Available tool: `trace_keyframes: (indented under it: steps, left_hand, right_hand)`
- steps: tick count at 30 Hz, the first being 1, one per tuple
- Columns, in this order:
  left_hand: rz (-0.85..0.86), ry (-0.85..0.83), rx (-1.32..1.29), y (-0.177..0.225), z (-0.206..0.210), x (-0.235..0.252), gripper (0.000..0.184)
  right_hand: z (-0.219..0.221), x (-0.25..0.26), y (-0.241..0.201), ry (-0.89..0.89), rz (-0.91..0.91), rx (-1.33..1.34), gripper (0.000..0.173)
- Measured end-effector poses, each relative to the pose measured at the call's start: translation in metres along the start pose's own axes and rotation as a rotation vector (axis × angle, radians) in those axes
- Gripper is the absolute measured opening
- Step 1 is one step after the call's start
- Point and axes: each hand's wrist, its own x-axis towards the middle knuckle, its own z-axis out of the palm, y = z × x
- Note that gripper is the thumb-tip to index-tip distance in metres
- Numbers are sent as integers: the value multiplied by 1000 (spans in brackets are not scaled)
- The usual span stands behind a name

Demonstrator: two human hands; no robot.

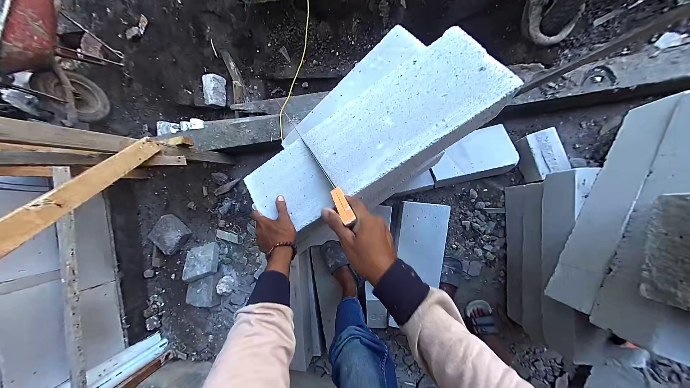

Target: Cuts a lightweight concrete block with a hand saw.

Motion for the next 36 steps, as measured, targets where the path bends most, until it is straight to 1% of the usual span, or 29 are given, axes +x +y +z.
trace_keyframes:
  steps: [1, 2, 4, 5, 6, 7, 8, 10, 11, 12, 13, 14, 15, 17, 18, 19, 20, 21, 23, 24, 25, 26, 27, 29, 30, 31, 32, 33, 36]
  left_hand:
    - [-1, 0, 5, -3, 1, -2, 91]
    - [4, 4, 2, -3, 2, -3, 91]
    - [9, 19, -16, -4, 5, -7, 91]
    - [5, 27, -22, -6, 7, -9, 91]
    - [3, 36, -30, -6, 8, -11, 90]
    - [0, 43, -34, -4, 9, -11, 89]
    - [-2, 47, -28, -5, 9, -12, 88]
    - [5, 39, -16, -3, 8, -9, 88]
    - [13, 32, -17, 1, 6, -4, 88]
    - [20, 17, -11, 3, 3, 1, 90]
    - [20, -1, 0, 4, 1, 3, 91]
    - [24, -12, 13, 2, 1, 3, 92]
    - [35, -18, 14, 3, 0, 3, 93]
    - [48, -15, -2, 0, 4, 1, 92]
    - [49, -9, -7, -5, 7, -3, 91]
    - [55, -3, -15, -8, 9, -6, 90]
    - [57, 8, -30, -7, 11, -8, 89]
    - [52, 12, -35, -6, 11, -9, 88]
    - [37, 0, -15, -6, 9, -10, 87]
    - [36, -3, -10, 0, 5, -2, 88]
    - [41, -18, 0, 4, 2, 5, 88]
    - [45, -42, 18, 2, 1, 5, 89]
    - [57, -56, 31, 1, 0, 4, 90]
    - [90, -63, 13, 4, 1, 4, 91]
    - [97, -59, 7, -2, 4, 3, 92]
    - [95, -53, -1, -8, 7, -1, 92]
    - [90, -38, -9, -10, 9, -4, 91]
    - [80, -26, -12, -11, 10, -7, 90]
    - [54, -21, 11, -7, 6, -6, 91]
  right_hand:
    - [2, -25, 30, 29, -30, -24, 64]
    - [2, -59, 72, 76, -61, -42, 60]
    - [-5, -138, 150, 145, -130, -39, 54]
    - [-10, -164, 171, 165, -157, -30, 52]
    - [-13, -167, 174, 183, -170, -23, 51]
    - [-12, -147, 157, 201, -162, -39, 50]
    - [-8, -114, 123, 187, -120, -59, 49]
    - [2, -32, 43, 90, -7, -64, 52]
    - [2, -1, 10, 22, 50, -61, 54]
    - [-1, 14, -6, -36, 80, -55, 57]
    - [-4, 11, -2, -56, 59, -50, 58]
    - [-8, -10, 20, -27, -6, -56, 58]
    - [-12, -38, 51, 22, -64, -72, 56]
    - [-23, -112, 113, 106, -124, -102, 53]
    - [-28, -143, 130, 125, -135, -100, 51]
    - [-30, -152, 133, 133, -136, -82, 49]
    - [-26, -134, 122, 146, -132, -83, 48]
    - [-18, -100, 97, 145, -107, -96, 47]
    - [-7, -21, 27, 67, 2, -76, 48]
    - [-4, 8, -2, 43, 31, -57, 51]
    - [-4, 16, -12, 20, 36, -38, 54]
    - [-6, 1, 3, 18, 12, -40, 54]
    - [-11, -29, 34, 48, -41, -58, 52]
    - [-25, -109, 108, 136, -134, -79, 49]
    - [-32, -149, 133, 144, -139, -64, 48]
    - [-37, -172, 146, 145, -132, -29, 46]
    - [-37, -167, 147, 154, -131, -17, 45]
    - [-30, -138, 135, 166, -131, -42, 44]
    - [-7, -28, 59, 105, -64, -46, 46]
